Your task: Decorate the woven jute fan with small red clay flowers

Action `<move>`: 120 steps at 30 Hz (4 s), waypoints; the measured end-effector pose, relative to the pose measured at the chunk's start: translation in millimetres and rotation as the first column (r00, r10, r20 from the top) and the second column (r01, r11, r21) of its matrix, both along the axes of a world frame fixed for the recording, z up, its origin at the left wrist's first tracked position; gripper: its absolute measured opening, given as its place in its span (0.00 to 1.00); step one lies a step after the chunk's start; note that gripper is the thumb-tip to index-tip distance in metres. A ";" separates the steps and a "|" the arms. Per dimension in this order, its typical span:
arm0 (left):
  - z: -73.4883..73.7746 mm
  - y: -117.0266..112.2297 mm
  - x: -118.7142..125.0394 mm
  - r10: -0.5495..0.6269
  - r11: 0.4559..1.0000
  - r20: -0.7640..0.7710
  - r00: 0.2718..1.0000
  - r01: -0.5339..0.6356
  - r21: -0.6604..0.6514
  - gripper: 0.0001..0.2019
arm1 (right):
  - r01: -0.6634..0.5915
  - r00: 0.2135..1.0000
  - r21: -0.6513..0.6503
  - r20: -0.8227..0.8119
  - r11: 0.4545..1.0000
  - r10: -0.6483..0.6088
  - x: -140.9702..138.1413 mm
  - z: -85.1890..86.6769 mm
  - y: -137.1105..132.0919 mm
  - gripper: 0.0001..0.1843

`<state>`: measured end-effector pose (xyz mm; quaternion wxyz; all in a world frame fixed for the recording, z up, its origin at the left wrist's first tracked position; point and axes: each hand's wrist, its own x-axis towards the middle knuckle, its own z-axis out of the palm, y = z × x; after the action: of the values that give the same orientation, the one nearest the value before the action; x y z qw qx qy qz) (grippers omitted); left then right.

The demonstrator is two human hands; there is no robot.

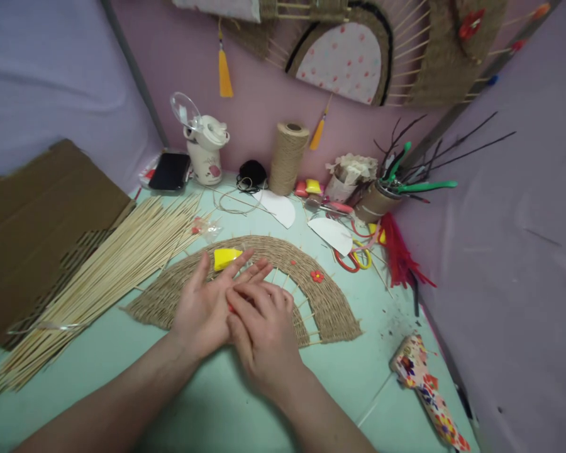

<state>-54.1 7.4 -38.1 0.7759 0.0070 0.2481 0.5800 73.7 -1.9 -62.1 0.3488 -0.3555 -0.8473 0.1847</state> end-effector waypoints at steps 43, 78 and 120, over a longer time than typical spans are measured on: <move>-0.4 4.6 -13.5 -0.203 0.923 -0.820 0.535 0.383 0.021 0.07 | 0.212 0.959 -0.190 -0.150 0.959 -0.242 36.1 11.8 19.5 0.06; -4.7 9.4 -14.5 -0.028 1.000 -0.314 0.949 0.030 0.002 0.06 | 0.089 0.993 -0.188 0.092 0.978 -0.073 31.5 10.0 10.4 0.02; -4.0 2.7 -3.8 0.013 0.996 0.162 0.987 -0.027 0.089 0.33 | -0.176 0.980 0.152 0.119 0.973 0.158 17.8 -0.3 5.0 0.34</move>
<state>-57.9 10.1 -42.0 0.7865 -0.0073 0.1581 0.5970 91.5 3.1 -62.4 0.3143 -0.2627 -0.9037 0.1248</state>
